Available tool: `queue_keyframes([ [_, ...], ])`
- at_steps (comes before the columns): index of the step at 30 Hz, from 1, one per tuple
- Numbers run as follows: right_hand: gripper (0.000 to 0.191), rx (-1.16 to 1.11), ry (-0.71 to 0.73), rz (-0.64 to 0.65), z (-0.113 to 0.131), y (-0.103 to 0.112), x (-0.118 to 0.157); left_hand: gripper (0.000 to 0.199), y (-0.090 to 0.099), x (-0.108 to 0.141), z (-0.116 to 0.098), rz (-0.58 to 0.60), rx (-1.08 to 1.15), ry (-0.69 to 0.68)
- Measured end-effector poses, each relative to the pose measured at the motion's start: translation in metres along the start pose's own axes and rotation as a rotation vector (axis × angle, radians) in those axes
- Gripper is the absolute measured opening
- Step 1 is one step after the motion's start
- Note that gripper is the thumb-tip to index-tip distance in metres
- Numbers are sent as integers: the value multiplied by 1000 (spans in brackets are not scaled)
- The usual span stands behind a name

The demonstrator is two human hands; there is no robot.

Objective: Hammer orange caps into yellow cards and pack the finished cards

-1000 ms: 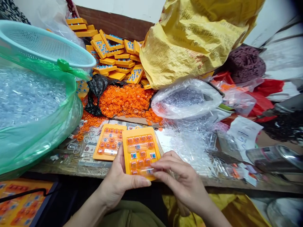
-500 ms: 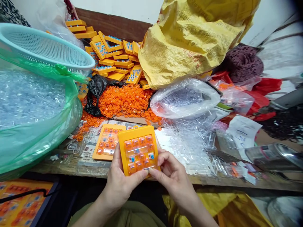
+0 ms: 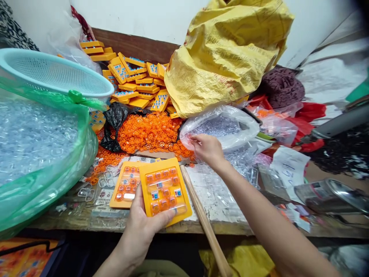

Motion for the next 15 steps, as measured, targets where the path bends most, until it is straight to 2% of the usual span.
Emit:
queue_keyframes([
  [3,22,137,-43,19,-6,-25,-34,90,-1,2,1,21,24,55],
  [5,28,174,-67,18,-7,-37,-44,89,0,3,0,30,25,67],
  [7,29,169,-76,4,-7,-39,-45,86,4,4,-2,28,13,69],
  [11,22,36,-47,-54,-4,-17,-23,88,8,3,-6,30,14,70],
  [15,24,-237,-32,-61,9,2,34,92,7,2,-5,11,24,38],
])
Point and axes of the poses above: each hand's wrist, its own x-axis away from the middle knuckle, its own y-axis out of the back of the hand, z = x × y, the point moved 5 cm from there along -x, towards the middle knuckle, and after that the axes turned 3 degrees about y, right-handed, at the moved point
